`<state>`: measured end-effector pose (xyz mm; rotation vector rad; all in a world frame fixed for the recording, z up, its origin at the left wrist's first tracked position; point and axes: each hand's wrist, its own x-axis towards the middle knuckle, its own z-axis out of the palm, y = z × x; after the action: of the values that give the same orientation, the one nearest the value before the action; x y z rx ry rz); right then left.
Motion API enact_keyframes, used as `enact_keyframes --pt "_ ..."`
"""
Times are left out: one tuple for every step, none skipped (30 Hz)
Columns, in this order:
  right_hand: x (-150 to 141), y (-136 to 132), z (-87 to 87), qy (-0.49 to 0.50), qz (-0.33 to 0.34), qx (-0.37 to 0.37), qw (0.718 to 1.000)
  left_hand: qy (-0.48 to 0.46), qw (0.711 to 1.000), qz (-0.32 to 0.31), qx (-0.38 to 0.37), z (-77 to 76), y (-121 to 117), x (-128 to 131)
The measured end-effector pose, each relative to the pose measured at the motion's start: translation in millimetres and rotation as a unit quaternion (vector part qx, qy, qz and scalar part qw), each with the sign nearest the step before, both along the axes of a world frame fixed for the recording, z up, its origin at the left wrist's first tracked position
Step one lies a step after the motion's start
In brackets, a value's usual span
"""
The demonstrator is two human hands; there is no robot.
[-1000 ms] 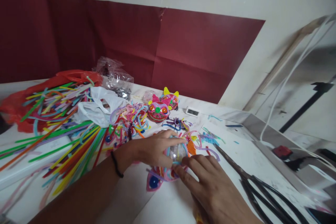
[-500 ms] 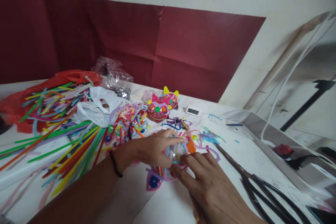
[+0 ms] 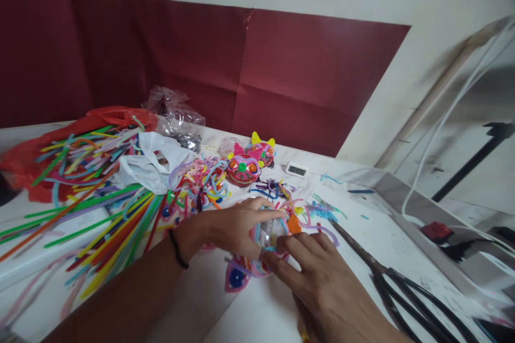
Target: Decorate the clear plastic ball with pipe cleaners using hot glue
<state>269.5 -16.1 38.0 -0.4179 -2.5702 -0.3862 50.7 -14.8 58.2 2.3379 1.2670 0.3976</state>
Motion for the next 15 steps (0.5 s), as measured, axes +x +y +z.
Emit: enact_keyframes --pt "-0.2 0.0 0.6 -0.003 -0.001 0.001 1.000 0.001 1.000 0.001 -0.002 -0.6 0.3 -0.3" --pt "-0.5 0.0 1.2 -0.008 -0.003 0.002 1.000 0.002 1.000 0.000 -0.003 -1.1 0.6 -0.8" --pt "-0.9 0.2 1.8 -0.011 -0.004 0.005 1.000 0.001 1.000 -0.001 -0.002 -1.6 1.0 -1.2" --pt "-1.3 0.4 2.2 -0.011 -0.003 0.010 1.000 0.001 1.000 -0.003 -0.001 -1.9 1.4 -1.7" --pt "-1.7 0.6 2.6 -0.010 -0.002 0.015 1.000 0.000 1.000 -0.005 -0.002 -2.2 1.8 -2.2" --pt "-2.0 0.8 2.9 -0.008 0.001 0.019 1.000 -0.001 1.000 -0.007 -0.003 -2.4 2.3 -2.7" --pt "-2.2 0.8 3.1 -0.007 0.003 0.019 1.000 -0.002 1.000 -0.009 -0.004 -2.4 2.7 -3.1" --pt "-2.3 0.7 3.4 -0.010 0.002 0.015 1.000 -0.003 1.000 -0.010 -0.004 -2.4 3.0 -3.4" --pt "-2.3 0.5 3.8 -0.011 0.003 0.010 1.000 -0.005 1.000 -0.011 -0.003 -2.4 3.3 -3.7" --pt "-2.3 0.3 4.3 -0.015 0.002 0.004 1.000 -0.006 1.000 -0.013 -0.002 -2.4 3.6 -4.0" --pt "-2.1 0.1 4.9 -0.018 0.002 0.001 1.000 -0.007 1.000 -0.016 0.000 -2.6 3.9 -4.3" --pt "-1.9 0.0 5.4 -0.021 0.002 0.000 1.000 -0.006 1.000 -0.017 0.002 -2.9 4.2 -4.6" --pt "-1.7 0.0 6.0 -0.022 0.004 0.003 1.000 -0.006 1.000 -0.020 0.003 -3.5 4.5 -5.0" --pt "-1.4 0.2 6.6 -0.024 0.006 0.009 1.000 -0.005 1.000 -0.022 0.004 -4.1 4.7 -5.3" --pt "-1.1 0.5 7.0 -0.026 0.007 0.014 1.000 -0.005 1.000 -0.023 0.006 -4.8 4.9 -5.6"
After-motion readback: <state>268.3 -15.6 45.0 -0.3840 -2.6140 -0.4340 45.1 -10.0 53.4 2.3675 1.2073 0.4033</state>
